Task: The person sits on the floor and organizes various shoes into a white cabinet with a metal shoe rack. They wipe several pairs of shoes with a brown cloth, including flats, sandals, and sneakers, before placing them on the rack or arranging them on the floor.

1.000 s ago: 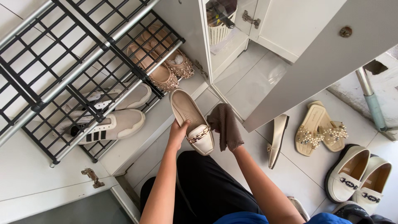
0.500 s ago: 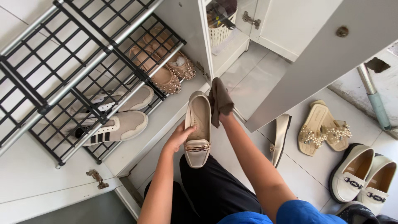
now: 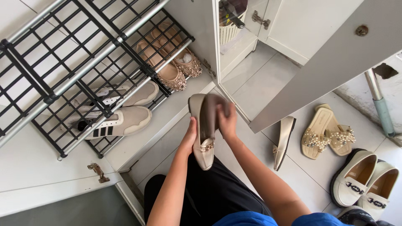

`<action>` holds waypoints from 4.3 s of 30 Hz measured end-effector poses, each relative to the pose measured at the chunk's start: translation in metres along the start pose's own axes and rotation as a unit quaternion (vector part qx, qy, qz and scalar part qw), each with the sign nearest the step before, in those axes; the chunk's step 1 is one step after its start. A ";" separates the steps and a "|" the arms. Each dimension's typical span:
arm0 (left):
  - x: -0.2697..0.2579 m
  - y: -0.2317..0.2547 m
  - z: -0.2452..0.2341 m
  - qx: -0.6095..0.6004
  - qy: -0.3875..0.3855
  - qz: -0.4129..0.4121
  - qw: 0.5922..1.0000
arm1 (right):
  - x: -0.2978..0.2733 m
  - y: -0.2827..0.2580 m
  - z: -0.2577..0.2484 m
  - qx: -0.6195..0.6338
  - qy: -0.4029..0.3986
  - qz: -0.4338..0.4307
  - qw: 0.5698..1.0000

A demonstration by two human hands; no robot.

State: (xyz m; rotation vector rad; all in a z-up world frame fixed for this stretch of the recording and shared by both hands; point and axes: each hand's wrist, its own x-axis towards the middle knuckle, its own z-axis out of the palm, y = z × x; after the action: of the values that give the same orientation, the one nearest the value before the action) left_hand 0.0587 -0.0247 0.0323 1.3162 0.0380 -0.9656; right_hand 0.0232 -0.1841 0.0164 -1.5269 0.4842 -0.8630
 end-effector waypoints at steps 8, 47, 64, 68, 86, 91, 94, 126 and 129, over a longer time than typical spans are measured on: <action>0.018 0.004 0.002 0.242 0.188 0.153 0.939 | -0.015 0.003 -0.004 -0.135 -0.244 -0.237 0.931; -0.128 0.203 0.033 -0.233 -0.136 0.207 0.940 | -0.022 -0.160 -0.075 0.265 -0.535 0.173 0.783; -0.297 0.563 0.147 0.333 0.383 0.659 0.555 | 0.217 -0.567 0.099 0.290 -0.257 -0.027 0.922; -0.290 0.602 0.155 0.487 0.348 0.649 0.470 | 0.286 -0.601 0.161 0.289 -0.259 -0.002 0.921; -0.218 0.624 0.141 0.643 0.397 0.531 0.385 | 0.307 -0.550 0.208 0.299 -0.137 -0.037 0.944; -0.156 0.415 0.114 0.630 0.318 0.589 0.393 | 0.109 -0.332 0.105 0.135 -0.147 -0.112 0.973; -0.113 0.259 0.108 0.653 0.199 0.477 0.553 | 0.008 -0.206 0.001 -0.060 -0.178 -0.076 0.979; -0.075 -0.075 0.080 -0.244 -0.128 -0.157 0.948 | -0.162 -0.047 -0.147 0.284 -0.177 0.700 0.631; -0.083 -0.042 0.055 -0.311 -0.122 -0.160 0.929 | -0.145 -0.037 -0.124 0.217 -0.330 0.661 0.638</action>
State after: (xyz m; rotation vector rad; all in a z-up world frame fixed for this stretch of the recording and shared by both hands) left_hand -0.0456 -0.0203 0.0598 0.6061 0.3490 -1.2586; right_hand -0.1685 -0.1529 0.0136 -0.5758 0.6064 0.7162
